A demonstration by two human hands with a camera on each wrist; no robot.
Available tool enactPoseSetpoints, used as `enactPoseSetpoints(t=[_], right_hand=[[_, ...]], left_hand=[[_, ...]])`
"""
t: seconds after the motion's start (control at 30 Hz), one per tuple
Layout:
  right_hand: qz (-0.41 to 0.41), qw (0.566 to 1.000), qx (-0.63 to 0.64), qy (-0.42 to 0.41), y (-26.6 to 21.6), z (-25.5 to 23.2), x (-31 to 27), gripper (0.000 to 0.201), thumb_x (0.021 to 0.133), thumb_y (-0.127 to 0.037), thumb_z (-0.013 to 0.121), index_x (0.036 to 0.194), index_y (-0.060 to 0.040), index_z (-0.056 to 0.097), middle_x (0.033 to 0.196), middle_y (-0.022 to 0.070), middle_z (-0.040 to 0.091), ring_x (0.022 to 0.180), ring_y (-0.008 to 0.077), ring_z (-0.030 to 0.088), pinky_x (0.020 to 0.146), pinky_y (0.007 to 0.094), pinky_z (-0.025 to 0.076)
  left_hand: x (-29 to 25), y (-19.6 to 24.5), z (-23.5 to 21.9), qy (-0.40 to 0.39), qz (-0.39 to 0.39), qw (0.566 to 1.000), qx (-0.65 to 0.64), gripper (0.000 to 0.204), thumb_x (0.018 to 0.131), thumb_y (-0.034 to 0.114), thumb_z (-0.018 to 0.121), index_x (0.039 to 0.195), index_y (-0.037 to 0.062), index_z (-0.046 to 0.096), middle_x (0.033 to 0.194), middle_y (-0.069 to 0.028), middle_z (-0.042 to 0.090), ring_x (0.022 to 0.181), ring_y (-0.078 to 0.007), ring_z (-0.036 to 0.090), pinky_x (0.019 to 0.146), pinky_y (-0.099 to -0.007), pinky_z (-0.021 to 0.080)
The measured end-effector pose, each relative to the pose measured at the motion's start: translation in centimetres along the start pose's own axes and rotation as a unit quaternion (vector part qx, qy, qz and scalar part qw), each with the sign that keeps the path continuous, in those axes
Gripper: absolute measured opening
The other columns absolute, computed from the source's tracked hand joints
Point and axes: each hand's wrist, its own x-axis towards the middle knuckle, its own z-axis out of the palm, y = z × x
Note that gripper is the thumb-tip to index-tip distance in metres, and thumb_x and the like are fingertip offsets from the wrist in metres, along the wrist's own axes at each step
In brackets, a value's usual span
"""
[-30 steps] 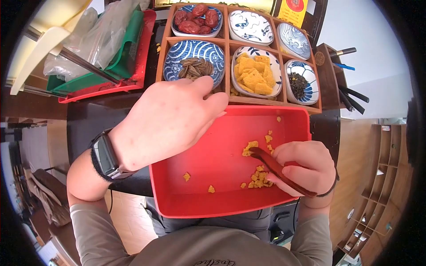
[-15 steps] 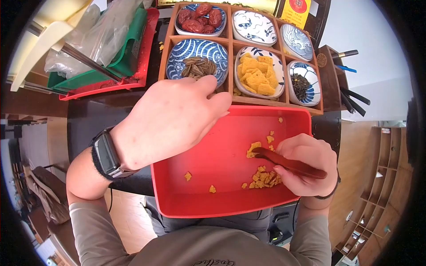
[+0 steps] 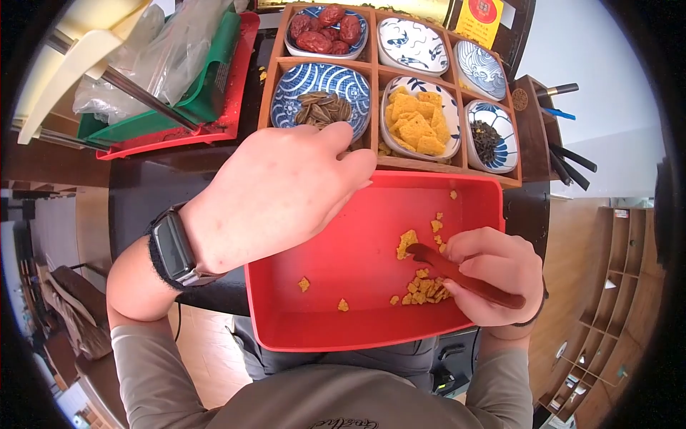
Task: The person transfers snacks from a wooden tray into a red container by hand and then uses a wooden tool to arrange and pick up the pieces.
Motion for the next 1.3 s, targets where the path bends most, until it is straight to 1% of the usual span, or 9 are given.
enactPoseSetpoints(t=[0.07,0.17,0.27,0.4,0.47,0.67,0.9,1.13,1.3], right_hand=[[-0.009,1.0,-0.017,0.007,-0.17,0.16,0.14,0.024,0.08,-0.006,0.091,0.093,-0.0087,0.071,0.097,0.0106,0.071,0.075,0.0296,0.073,0.061,0.0377,0.059],[-0.016,0.999,-0.017,0.022,-0.37,0.48,-0.21,0.026,0.079,-0.009,0.093,0.092,-0.0103,0.07,0.095,0.009,0.07,0.069,0.0274,0.071,0.056,0.0366,0.057],[-0.034,0.999,-0.034,0.0,-0.23,0.22,-0.37,0.029,0.077,-0.011,0.093,0.094,-0.0108,0.069,0.094,0.0092,0.069,0.066,0.0251,0.069,0.053,0.0355,0.055],[-0.055,0.997,-0.056,0.013,-0.24,0.55,-0.25,0.029,0.077,-0.013,0.093,0.093,-0.0107,0.069,0.094,0.0086,0.068,0.065,0.0231,0.069,0.051,0.0335,0.054],[-0.055,0.997,-0.061,-0.007,-0.2,0.33,-0.3,0.028,0.077,-0.013,0.093,0.092,-0.0108,0.069,0.094,0.0086,0.068,0.064,0.0227,0.069,0.05,0.0328,0.054],[-0.062,0.996,-0.052,-0.03,-0.01,0.31,-0.45,0.029,0.08,-0.013,0.091,0.098,-0.0106,0.069,0.098,0.0102,0.068,0.063,0.022,0.069,0.05,0.0326,0.054],[-0.081,0.995,-0.048,-0.021,0.2,0.44,-0.58,0.032,0.082,-0.013,0.091,0.105,-0.011,0.069,0.099,0.0115,0.069,0.063,0.0218,0.069,0.049,0.0321,0.055],[-0.075,0.996,-0.045,-0.022,0.18,0.54,-0.68,0.031,0.081,-0.014,0.09,0.104,-0.0107,0.069,0.1,0.0117,0.069,0.063,0.0217,0.069,0.049,0.0319,0.055],[-0.05,0.997,-0.059,-0.026,-0.39,0.38,-0.33,0.027,0.081,-0.014,0.09,0.099,-0.0091,0.07,0.097,0.0105,0.069,0.065,0.0231,0.071,0.052,0.0333,0.057]], left_hand=[[-0.01,0.0,0.0,0.0,0.001,1.0,0.0,0.017,0.096,0.02,0.074,0.1,0.008,0.062,0.092,-0.012,0.058,0.082,-0.0343,0.067,0.064,-0.0464,0.055],[-0.04,-0.04,0.03,0.003,0.001,1.0,-0.003,0.017,0.095,0.019,0.074,0.099,0.0081,0.061,0.092,-0.012,0.057,0.081,-0.0342,0.067,0.065,-0.0465,0.054],[-0.07,-0.05,0.06,0.005,0.001,1.0,-0.004,0.017,0.096,0.019,0.074,0.098,0.0081,0.061,0.091,-0.012,0.057,0.081,-0.0341,0.067,0.065,-0.0465,0.055],[-0.05,-0.01,0.03,0.0,0.0,1.0,-0.001,0.017,0.096,0.02,0.074,0.098,0.0083,0.061,0.091,-0.0119,0.057,0.08,-0.0341,0.067,0.064,-0.0465,0.055],[-0.05,-0.02,0.03,0.0,0.0,1.0,0.0,0.017,0.097,0.02,0.073,0.098,0.0085,0.061,0.091,-0.0118,0.057,0.08,-0.0342,0.067,0.064,-0.0466,0.055],[-0.03,-0.05,0.06,-0.001,-0.001,1.0,0.0,0.017,0.097,0.021,0.073,0.099,0.0086,0.062,0.092,-0.0118,0.058,0.08,-0.0343,0.067,0.065,-0.0467,0.055],[-0.04,-0.03,0.04,0.001,0.0,1.0,-0.001,0.017,0.096,0.02,0.074,0.098,0.0086,0.061,0.092,-0.0117,0.058,0.081,-0.034,0.068,0.065,-0.0467,0.055],[-0.03,-0.05,0.06,0.004,0.001,1.0,-0.001,0.017,0.095,0.019,0.074,0.098,0.0083,0.061,0.092,-0.0117,0.058,0.081,-0.0337,0.068,0.065,-0.0465,0.055],[-0.04,-0.01,0.01,0.0,-0.001,1.0,0.0,0.017,0.096,0.019,0.074,0.098,0.0083,0.061,0.091,-0.0116,0.057,0.081,-0.0337,0.067,0.066,-0.0462,0.055]])
